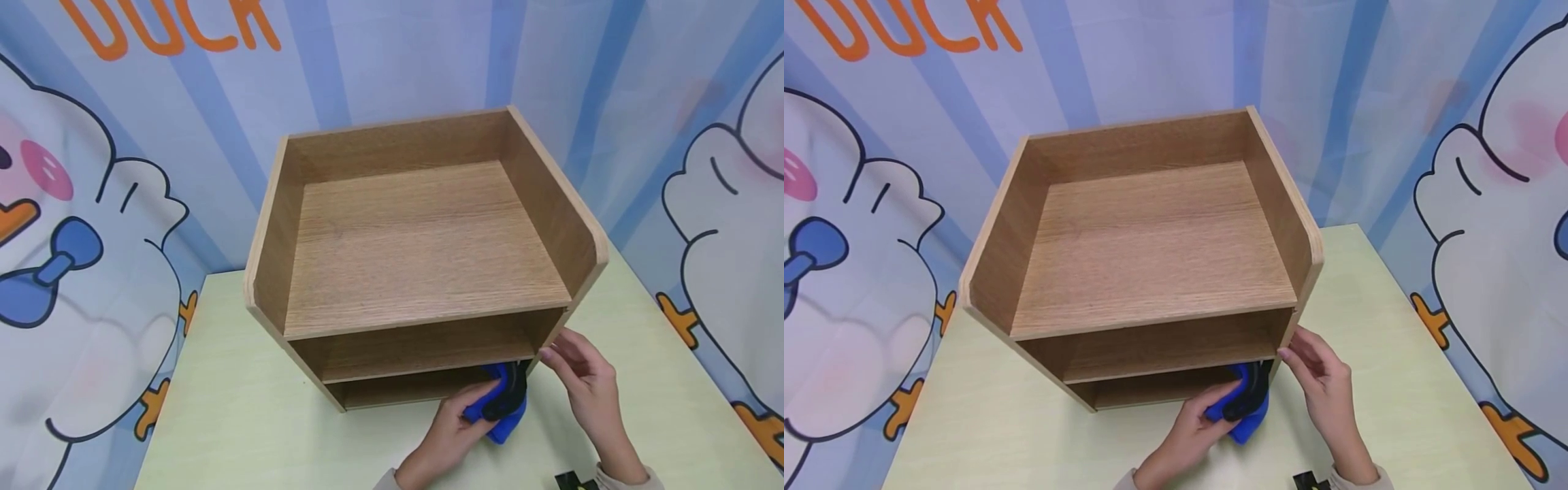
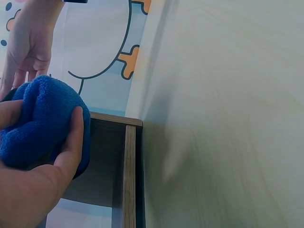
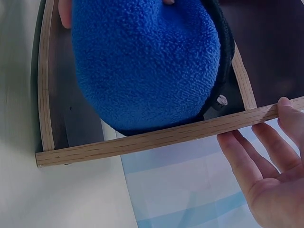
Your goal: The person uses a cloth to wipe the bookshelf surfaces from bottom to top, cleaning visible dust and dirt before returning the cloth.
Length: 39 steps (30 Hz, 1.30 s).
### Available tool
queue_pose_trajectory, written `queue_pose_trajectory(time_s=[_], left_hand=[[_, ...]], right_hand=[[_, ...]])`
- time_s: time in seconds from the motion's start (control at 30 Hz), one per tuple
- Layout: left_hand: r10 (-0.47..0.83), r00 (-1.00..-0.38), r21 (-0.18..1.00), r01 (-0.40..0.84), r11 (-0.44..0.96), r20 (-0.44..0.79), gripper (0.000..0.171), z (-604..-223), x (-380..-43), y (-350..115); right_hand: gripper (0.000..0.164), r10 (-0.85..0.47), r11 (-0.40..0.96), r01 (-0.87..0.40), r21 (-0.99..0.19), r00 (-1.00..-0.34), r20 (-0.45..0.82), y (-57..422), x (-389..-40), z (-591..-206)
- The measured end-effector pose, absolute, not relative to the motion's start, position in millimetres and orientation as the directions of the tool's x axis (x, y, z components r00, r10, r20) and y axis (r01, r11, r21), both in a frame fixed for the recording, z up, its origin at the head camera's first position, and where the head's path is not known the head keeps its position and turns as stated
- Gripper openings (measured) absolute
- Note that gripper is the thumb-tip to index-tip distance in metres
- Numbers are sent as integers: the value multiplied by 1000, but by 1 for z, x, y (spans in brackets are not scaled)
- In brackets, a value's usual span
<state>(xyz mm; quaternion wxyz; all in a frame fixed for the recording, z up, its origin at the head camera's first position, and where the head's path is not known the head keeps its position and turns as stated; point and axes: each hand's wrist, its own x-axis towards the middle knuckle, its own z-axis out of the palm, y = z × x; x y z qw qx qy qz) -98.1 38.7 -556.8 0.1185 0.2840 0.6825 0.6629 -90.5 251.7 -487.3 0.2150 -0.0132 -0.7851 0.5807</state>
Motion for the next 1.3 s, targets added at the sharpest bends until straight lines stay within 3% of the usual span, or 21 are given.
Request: queue_pose_trajectory(time_s=[0.73, 1.07, 1.3], left_hand=[[582, -786, 969, 89, -229, 209, 49, -539, -86, 36], [503, -851, 926, -54, -373, 153, 50, -525, -77, 51], [468, -873, 911, -73, -405, 138, 47, -519, -79, 68]], right_hand=[[40, 246, 337, -268, -902, -900, 360, 253, -89, -487], [42, 230, 352, -282, -892, -898, 374, 254, -89, -487], [42, 230, 360, -290, -887, -894, 386, 254, -90, -487]])
